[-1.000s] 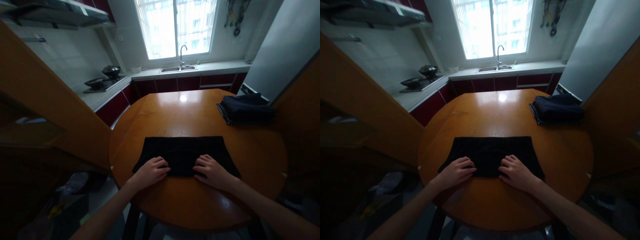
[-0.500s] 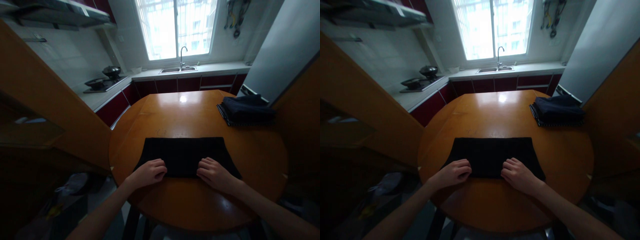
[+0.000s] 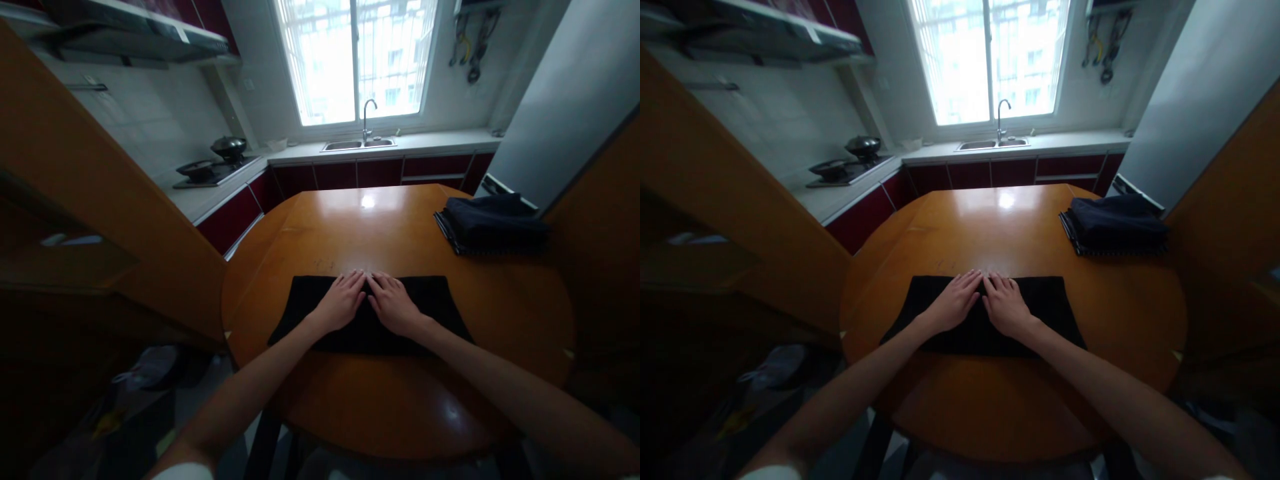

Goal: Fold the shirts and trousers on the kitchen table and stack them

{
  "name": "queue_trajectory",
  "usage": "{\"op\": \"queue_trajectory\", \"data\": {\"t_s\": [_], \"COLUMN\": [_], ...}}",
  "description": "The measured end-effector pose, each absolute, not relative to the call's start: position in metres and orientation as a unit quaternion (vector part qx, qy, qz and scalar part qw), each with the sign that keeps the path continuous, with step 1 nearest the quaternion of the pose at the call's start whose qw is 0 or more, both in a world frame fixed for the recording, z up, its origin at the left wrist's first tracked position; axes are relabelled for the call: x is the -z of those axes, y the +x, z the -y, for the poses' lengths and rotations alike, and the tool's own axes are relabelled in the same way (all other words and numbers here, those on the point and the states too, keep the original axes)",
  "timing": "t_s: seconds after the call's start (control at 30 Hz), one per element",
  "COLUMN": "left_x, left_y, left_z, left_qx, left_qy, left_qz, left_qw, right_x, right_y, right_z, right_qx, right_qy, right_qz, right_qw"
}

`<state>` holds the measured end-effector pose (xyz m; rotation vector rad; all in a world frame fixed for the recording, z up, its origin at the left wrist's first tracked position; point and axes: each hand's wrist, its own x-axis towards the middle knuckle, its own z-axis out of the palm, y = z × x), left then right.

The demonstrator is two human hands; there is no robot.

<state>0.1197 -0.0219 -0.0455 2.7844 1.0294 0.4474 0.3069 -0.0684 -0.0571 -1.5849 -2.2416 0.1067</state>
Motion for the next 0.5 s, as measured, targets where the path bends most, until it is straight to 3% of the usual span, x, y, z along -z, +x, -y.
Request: {"op": "queue_trajectory", "data": {"t_s": [0.1,0.2,0.5], "left_x": [0.074,0.089,0.084], "left_y": [0.134,0.129,0.102], "left_z": [0.019,0.023,0.024], "left_qx": [-0.107,-0.104,-0.062], "left_qy": [0.928,0.927,0.905], "left_qz": [-0.356,-0.361,-0.421], "left_qw": [0.024,0.006,0.015], "right_x": [0.080,0.097,0.102], "right_y": [0.299,0.304,0.358], "right_z": [0.057,0.060,0.068], "right_qx": [-0.015,-0.006,-0.025], "right_qy": [-0.588,-0.599,-0.697], "right_qz": [0.797,0.789,0.709], "right_qw": [0.136,0.135,0.104]}}
